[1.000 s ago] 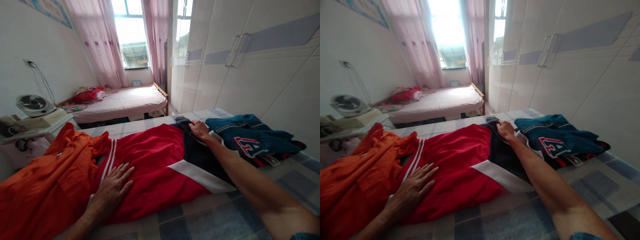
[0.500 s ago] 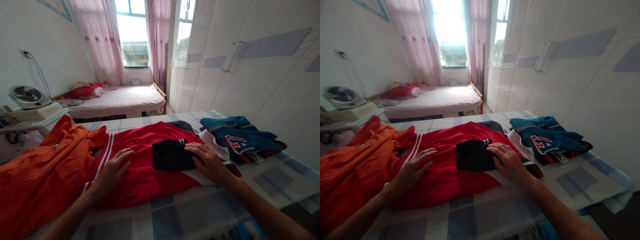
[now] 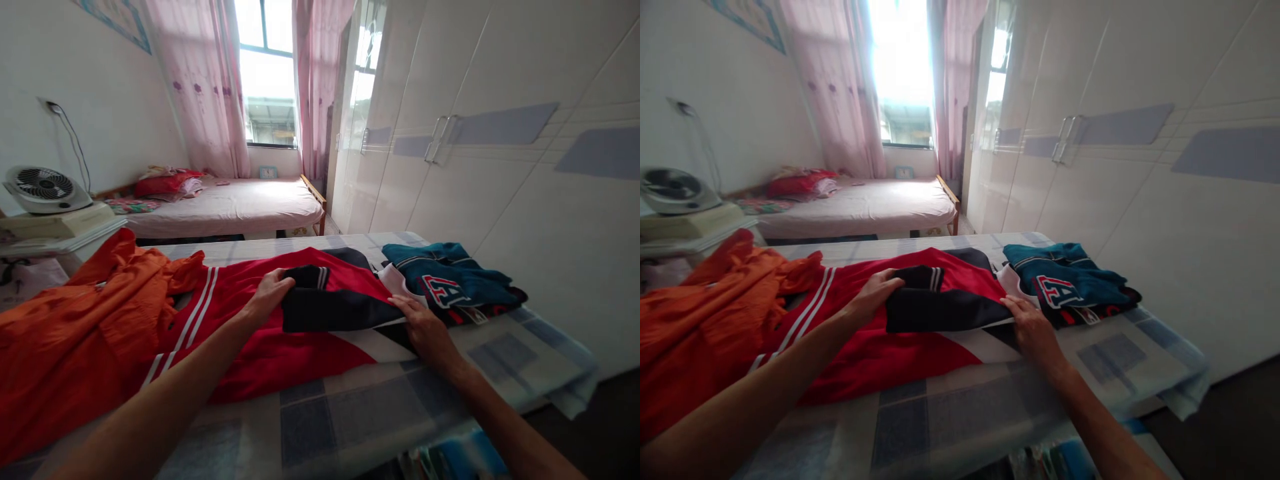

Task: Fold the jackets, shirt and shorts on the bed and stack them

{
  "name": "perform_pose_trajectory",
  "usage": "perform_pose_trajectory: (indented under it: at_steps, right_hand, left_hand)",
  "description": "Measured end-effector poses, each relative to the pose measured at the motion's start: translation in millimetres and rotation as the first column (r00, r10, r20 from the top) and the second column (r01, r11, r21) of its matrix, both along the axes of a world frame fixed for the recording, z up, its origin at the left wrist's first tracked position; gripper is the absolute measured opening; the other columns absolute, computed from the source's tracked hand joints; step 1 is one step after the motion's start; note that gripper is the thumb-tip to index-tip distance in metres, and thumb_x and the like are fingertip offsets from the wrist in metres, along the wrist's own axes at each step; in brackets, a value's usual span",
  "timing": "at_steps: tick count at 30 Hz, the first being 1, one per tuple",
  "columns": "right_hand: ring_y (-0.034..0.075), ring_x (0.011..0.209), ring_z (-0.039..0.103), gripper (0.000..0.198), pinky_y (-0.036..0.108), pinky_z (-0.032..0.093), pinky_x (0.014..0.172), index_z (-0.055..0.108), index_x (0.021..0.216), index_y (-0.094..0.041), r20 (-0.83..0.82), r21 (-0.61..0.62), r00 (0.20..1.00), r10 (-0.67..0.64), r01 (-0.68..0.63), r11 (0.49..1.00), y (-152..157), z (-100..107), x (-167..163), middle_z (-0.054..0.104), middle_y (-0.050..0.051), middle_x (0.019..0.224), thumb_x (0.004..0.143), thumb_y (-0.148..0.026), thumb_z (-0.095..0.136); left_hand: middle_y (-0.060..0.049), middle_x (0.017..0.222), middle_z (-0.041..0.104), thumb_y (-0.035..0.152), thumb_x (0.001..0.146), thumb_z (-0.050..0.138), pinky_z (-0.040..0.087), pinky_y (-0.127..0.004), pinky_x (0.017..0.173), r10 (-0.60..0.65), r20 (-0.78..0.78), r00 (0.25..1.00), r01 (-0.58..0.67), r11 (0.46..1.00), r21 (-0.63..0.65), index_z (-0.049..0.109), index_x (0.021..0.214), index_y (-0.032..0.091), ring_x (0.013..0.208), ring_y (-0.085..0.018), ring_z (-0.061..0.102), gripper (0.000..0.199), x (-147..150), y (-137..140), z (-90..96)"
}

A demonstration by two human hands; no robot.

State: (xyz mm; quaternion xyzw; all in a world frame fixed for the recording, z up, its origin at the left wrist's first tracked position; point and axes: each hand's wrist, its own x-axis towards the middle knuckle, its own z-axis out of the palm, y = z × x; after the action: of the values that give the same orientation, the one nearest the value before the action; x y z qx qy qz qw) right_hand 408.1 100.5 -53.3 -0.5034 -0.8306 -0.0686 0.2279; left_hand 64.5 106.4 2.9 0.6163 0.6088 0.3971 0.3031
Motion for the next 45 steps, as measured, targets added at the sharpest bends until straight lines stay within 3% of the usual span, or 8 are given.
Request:
perform_pose_trajectory:
  at_steps: [3, 6, 12, 19, 24, 32, 37, 45]
  right_hand:
    - [0.019, 0.114, 0.056, 0.048, 0.034, 0.045, 0.097, 0.055, 0.123, -0.018, -0.049, -0.024, 0.998, -0.032, 0.031, 0.999, 2.6, -4.7, 2.1, 0.061, 0.007, 0.123, 0.083, -0.007, 0.032]
    - [0.021, 0.116, 0.054, 0.048, 0.036, 0.042, 0.100, 0.055, 0.124, -0.015, -0.025, 0.006, 0.999, -0.031, 0.031, 0.999, 1.7, -8.4, 0.4, 0.060, 0.009, 0.124, 0.081, -0.007, 0.035]
    - [0.026, 0.124, 0.046, 0.054, 0.044, 0.036, 0.101, 0.050, 0.131, -0.016, 0.123, 0.109, 0.990, 0.075, -0.088, 0.990, 1.4, -6.8, -12.4, 0.051, 0.011, 0.135, 0.077, -0.009, 0.045]
    - [0.022, 0.124, 0.047, 0.062, 0.040, 0.039, 0.097, 0.050, 0.131, -0.017, 0.048, 0.079, 0.995, 0.088, -0.091, 0.993, 6.7, -15.4, -15.5, 0.052, 0.010, 0.135, 0.073, 0.000, 0.035]
    - [0.022, 0.124, 0.046, 0.060, 0.040, 0.038, 0.098, 0.048, 0.131, -0.015, -0.027, 0.022, 0.995, 0.093, -0.093, 0.995, 7.4, -12.7, -14.3, 0.053, 0.010, 0.134, 0.074, -0.002, 0.034]
    - [0.023, 0.125, 0.045, 0.061, 0.041, 0.037, 0.098, 0.048, 0.132, -0.016, 0.063, 0.037, 0.996, 0.065, -0.067, 0.997, 4.3, -9.7, -18.7, 0.051, 0.010, 0.136, 0.075, -0.002, 0.036]
    - [0.022, 0.128, 0.042, 0.063, 0.042, 0.035, 0.101, 0.047, 0.134, -0.018, 0.039, 0.070, 0.994, 0.105, -0.108, 0.992, 7.9, -3.1, -22.0, 0.048, 0.009, 0.139, 0.074, -0.002, 0.035]
    - [0.024, 0.127, 0.043, 0.062, 0.043, 0.038, 0.098, 0.048, 0.134, -0.019, 0.118, 0.050, 0.990, 0.081, -0.087, 0.995, 3.2, -7.5, -14.3, 0.049, 0.010, 0.138, 0.076, -0.002, 0.034]
  left_hand:
    - [0.000, 0.057, 0.056, 0.045, 0.082, 0.039, 0.045, -0.029, 0.043, 0.115, -0.050, 0.992, -0.117, 0.993, -0.034, 0.058, 0.107, 0.007, 0.044, -0.015, 0.053, 0.049, -26.0, -21.6, -0.5]
    - [-0.007, 0.085, 0.065, 0.038, 0.080, 0.046, 0.054, -0.036, 0.064, 0.183, -0.163, 0.969, -0.177, 0.983, 0.052, 0.048, 0.127, 0.012, 0.069, -0.020, 0.064, 0.053, -54.7, -45.0, -4.5]
    - [-0.009, 0.150, 0.033, 0.005, 0.062, 0.049, 0.030, -0.047, 0.111, -0.207, -0.552, 0.808, 0.287, 0.956, 0.061, 0.053, 0.127, 0.021, 0.137, -0.029, 0.030, 0.067, -67.5, -59.0, -28.4]
    - [-0.010, 0.126, 0.058, 0.023, 0.072, 0.057, 0.038, -0.042, 0.104, -0.203, -0.420, 0.884, 0.277, 0.953, 0.122, 0.065, 0.086, 0.017, 0.122, -0.028, 0.049, 0.018, -56.5, -26.9, -6.6]
    - [-0.002, 0.074, 0.066, 0.049, 0.080, 0.052, 0.051, -0.030, 0.066, -0.161, -0.288, 0.944, 0.175, 0.984, 0.021, 0.064, 0.089, 0.017, 0.073, -0.020, 0.063, 0.036, -78.2, -26.5, 33.3]
    - [-0.006, 0.106, 0.069, 0.039, 0.059, 0.078, 0.051, -0.030, 0.081, -0.170, 0.089, 0.981, 0.192, 0.847, -0.496, 0.061, 0.117, 0.022, 0.097, -0.025, 0.064, 0.063, -107.8, -59.1, 15.1]
    - [-0.006, 0.108, 0.068, 0.039, 0.063, 0.075, 0.052, -0.027, 0.076, -0.108, 0.317, 0.942, 0.204, 0.936, -0.288, 0.050, 0.131, 0.024, 0.093, -0.022, 0.066, 0.074, -104.4, -49.5, 21.0]
    - [-0.011, 0.109, 0.070, 0.048, 0.060, 0.075, 0.050, -0.034, 0.088, -0.063, -0.055, 0.997, 0.041, 0.944, -0.328, 0.069, 0.107, 0.018, 0.106, -0.030, 0.061, 0.056, -116.9, -56.5, 15.0]
